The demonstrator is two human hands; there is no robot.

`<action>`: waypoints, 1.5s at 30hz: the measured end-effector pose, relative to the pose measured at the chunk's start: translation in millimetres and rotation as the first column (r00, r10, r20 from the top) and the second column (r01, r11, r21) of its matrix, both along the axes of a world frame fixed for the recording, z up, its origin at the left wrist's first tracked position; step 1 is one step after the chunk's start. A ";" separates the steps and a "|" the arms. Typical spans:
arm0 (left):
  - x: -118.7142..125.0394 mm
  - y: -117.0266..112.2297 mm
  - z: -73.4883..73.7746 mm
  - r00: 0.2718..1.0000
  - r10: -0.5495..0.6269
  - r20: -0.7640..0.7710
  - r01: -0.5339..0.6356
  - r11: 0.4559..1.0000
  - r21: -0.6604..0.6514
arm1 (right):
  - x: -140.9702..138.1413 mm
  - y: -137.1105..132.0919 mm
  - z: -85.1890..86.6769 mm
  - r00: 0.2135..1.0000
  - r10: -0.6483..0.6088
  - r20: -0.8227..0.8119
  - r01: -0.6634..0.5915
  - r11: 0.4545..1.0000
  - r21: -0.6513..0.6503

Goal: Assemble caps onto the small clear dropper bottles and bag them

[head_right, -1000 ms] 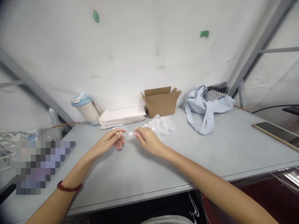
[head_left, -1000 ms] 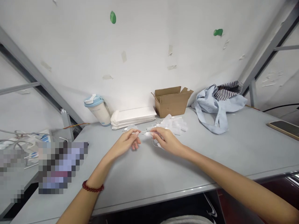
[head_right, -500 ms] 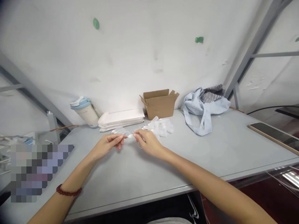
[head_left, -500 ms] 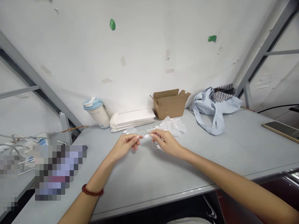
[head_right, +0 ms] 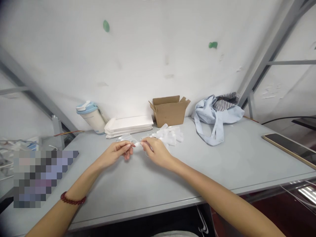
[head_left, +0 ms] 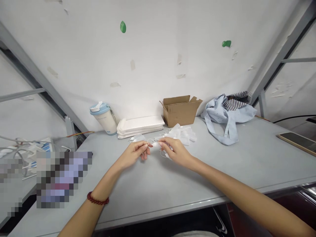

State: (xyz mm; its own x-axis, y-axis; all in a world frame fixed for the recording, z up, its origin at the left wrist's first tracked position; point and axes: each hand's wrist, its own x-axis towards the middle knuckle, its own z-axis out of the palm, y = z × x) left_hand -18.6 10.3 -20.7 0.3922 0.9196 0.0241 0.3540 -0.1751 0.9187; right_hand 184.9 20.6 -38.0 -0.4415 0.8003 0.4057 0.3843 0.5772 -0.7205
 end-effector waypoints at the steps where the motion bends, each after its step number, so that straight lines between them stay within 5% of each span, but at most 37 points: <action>1: 0.1 0.1 -0.4 1.000 0.000 0.008 0.000 1.000 -0.009 | 0.0 -0.3 0.4 1.000 -0.001 0.000 0.001 1.000 -0.003; 20: 5.6 -3.7 -4.4 0.998 0.018 -0.057 -0.016 0.999 0.044 | 1.9 3.4 -5.6 0.977 0.023 0.210 -0.070 0.973 0.218; 36: 9.1 -8.8 -3.0 0.994 0.004 -0.106 0.001 0.999 0.049 | -0.7 4.4 -15.2 0.985 0.052 0.165 -0.096 0.958 0.272; 42: -4.2 -0.9 2.0 0.975 0.185 -0.120 -0.171 0.978 0.117 | 0.0 5.5 -11.2 0.985 0.007 0.173 -0.051 0.968 0.247; 45: -4.3 -1.8 1.7 0.971 0.174 -0.164 -0.153 0.979 0.133 | -0.2 5.7 -12.5 0.987 0.001 0.162 -0.043 0.965 0.258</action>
State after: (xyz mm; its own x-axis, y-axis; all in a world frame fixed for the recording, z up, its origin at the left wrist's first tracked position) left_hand -22.8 8.5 -18.9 0.2446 0.9662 0.0814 0.5397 -0.2054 0.8164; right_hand 184.8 26.2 -50.5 -0.5337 0.6663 0.5208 0.4671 0.7456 -0.4753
